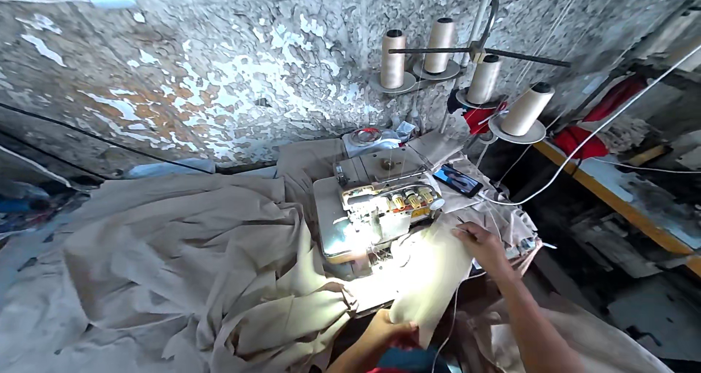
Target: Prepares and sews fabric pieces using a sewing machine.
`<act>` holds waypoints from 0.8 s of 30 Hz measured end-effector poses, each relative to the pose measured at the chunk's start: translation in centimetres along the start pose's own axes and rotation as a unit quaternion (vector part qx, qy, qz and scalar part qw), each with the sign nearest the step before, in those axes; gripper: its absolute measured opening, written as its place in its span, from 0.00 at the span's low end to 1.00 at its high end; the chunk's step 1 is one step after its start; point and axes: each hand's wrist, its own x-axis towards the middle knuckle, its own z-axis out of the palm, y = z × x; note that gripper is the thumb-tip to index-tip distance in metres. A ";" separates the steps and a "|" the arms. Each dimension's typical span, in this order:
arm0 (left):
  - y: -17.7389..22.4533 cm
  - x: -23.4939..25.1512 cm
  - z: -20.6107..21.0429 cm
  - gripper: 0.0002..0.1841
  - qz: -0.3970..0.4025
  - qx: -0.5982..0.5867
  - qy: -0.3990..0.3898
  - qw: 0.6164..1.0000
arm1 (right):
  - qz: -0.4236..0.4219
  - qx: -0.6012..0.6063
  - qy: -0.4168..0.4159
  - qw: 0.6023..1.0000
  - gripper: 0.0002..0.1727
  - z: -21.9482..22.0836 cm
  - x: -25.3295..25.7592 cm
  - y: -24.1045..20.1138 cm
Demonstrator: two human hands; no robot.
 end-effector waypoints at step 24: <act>0.8 2.6 2.0 0.36 -0.121 0.376 0.007 0.919 | 0.113 -0.249 0.008 0.962 0.23 6.5 1.5 -2.1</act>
